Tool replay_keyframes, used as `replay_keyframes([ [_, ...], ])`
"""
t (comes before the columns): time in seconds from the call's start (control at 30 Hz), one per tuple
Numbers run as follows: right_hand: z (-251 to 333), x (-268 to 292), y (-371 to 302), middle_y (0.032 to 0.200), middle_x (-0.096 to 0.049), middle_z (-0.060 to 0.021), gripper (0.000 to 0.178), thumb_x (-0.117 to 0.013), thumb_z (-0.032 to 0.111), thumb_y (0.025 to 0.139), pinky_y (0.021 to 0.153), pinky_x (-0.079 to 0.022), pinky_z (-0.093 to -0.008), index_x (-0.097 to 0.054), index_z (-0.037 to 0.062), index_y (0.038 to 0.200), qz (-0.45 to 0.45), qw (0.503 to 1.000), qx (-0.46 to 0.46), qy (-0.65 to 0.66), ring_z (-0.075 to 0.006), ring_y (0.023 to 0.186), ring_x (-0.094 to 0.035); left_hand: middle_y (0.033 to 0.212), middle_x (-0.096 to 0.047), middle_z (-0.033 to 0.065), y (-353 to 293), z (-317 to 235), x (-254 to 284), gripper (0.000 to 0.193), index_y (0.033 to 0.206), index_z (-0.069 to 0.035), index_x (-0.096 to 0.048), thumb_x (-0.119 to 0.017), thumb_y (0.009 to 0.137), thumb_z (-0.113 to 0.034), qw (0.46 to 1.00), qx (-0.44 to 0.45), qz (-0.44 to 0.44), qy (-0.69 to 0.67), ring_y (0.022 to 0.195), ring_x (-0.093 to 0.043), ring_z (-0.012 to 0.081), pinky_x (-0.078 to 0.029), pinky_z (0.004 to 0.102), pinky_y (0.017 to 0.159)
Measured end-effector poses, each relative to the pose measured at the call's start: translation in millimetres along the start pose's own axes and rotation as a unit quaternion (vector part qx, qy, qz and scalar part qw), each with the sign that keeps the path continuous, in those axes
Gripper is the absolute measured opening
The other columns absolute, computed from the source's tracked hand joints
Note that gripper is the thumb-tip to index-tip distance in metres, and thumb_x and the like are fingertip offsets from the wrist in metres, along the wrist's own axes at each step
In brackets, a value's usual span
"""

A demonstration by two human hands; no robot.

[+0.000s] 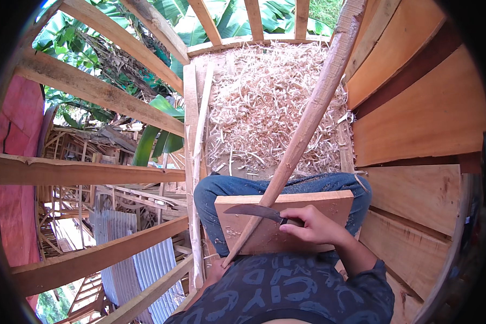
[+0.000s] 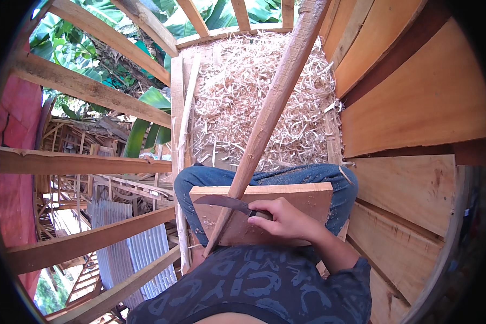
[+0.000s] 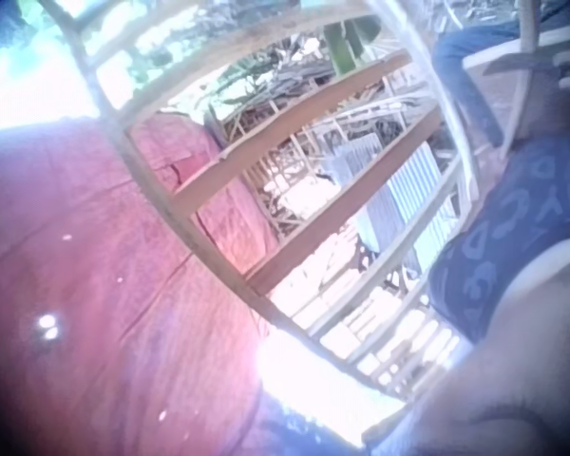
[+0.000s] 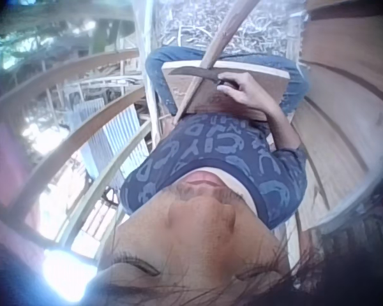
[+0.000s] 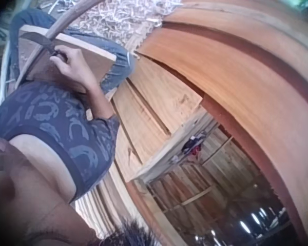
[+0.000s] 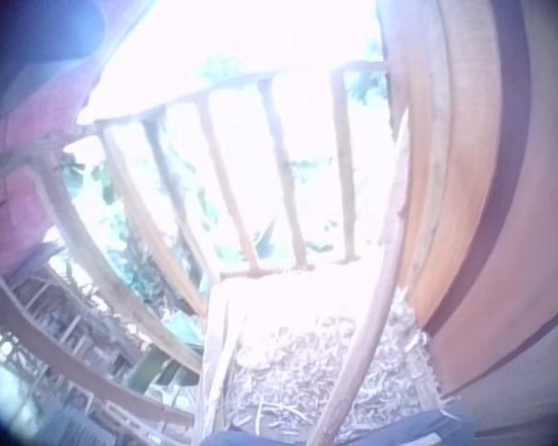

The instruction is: The person carves a long wooden stick using a curved knife while sitting on the floor. They hold the stick with the left hand and shave off thin layers with the right hand, producing wood shavings.

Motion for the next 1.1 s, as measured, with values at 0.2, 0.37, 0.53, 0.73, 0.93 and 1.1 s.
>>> replay_keyframes([
  [0.2, -1.9, 10.8, -3.2, 0.061, -0.047, 0.004, 0.014, -0.053, 0.005, 0.089, 0.042, -0.034, -0.0181, -0.054, 0.0014, 0.103, -0.103, 0.974, -0.028, 0.201, -0.0021, 0.047, -0.043, 0.067, -0.059, 0.0171, -3.6, -1.3, 1.4, 0.027, 0.089, 0.003, -0.062, -0.064, 0.081, -0.023, 0.999, 0.023, 0.011, 0.021, 0.063, -0.056, 0.0182, -0.044, 0.0342, 0.06],
  [0.37, 10.6, 19.4, -2.5, 0.06, -0.045, 0.0061, 0.016, -0.051, 0.011, 0.091, 0.047, -0.033, -0.0186, -0.054, 0.0022, 0.104, -0.026, 0.99, -0.049, 0.13, -0.0012, 0.049, -0.04, 0.065, -0.058, 0.017, -4.1, 8.8, 1.4, 0.026, 0.087, 0.003, -0.062, -0.064, 0.08, -0.022, 0.999, 0.023, 0.014, 0.02, 0.061, -0.055, 0.0182, -0.044, 0.0348, 0.059],
  [0.53, 5.2, 14.6, -1.9, 0.065, -0.049, 0.0061, 0.017, -0.056, 0.012, 0.089, 0.052, -0.036, -0.0188, -0.057, 0.003, 0.103, -0.037, 0.995, -0.038, 0.088, -0.0012, 0.057, -0.044, 0.064, -0.057, 0.0168, -1.3, 8.6, 1.6, 0.025, 0.086, 0.003, -0.062, -0.064, 0.08, -0.022, 1.0, -0.004, 0.014, 0.019, 0.059, -0.054, 0.0179, -0.043, 0.0346, 0.058],
  [0.73, -9.5, -3.1, -1.6, 0.068, -0.053, 0.0034, 0.019, -0.058, 0.014, 0.088, 0.055, -0.039, -0.0201, -0.059, 0.0019, 0.103, 0.04, 0.998, -0.036, 0.045, -0.0027, 0.06, -0.047, 0.062, -0.057, 0.0166, 2.6, 1.8, 5.3, 0.024, 0.085, 0.003, -0.062, -0.064, 0.08, -0.021, 0.999, -0.032, 0.021, 0.026, 0.057, -0.053, 0.0176, -0.043, 0.0343, 0.057],
  [0.93, 4.5, 36.4, -8.3, 0.061, -0.05, 0.0011, 0.013, -0.053, 0.007, 0.089, 0.04, -0.034, -0.0177, -0.057, -0.0008, 0.097, -0.107, 0.986, -0.03, 0.122, -0.0033, 0.048, -0.045, 0.06, -0.056, 0.0164, 6.2, -15.7, 6.8, 0.024, 0.083, 0.003, -0.062, -0.064, 0.079, -0.02, 0.996, -0.073, 0.032, 0.042, 0.056, -0.052, 0.0173, -0.043, 0.034, 0.056],
  [1.1, 2.0, 35.8, -10.6, 0.065, -0.052, 0.0001, 0.017, -0.054, 0.005, 0.087, 0.041, -0.035, -0.0183, -0.053, 0.0003, 0.104, -0.109, 0.988, 0.041, 0.1, -0.0045, 0.049, -0.046, 0.057, -0.053, 0.0146, 2.1, -32.2, 9.9, 0.024, 0.081, 0.005, -0.061, -0.065, 0.079, -0.019, 0.999, -0.028, 0.024, 0.019, 0.053, -0.049, 0.0157, -0.041, 0.0333, 0.054],
])
Point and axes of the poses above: each hand's wrist, its own y-axis towards the middle knuckle, its own x-axis out of the back of the hand, z = x × y, the point moved 7 cm from there along y, towards the middle knuckle
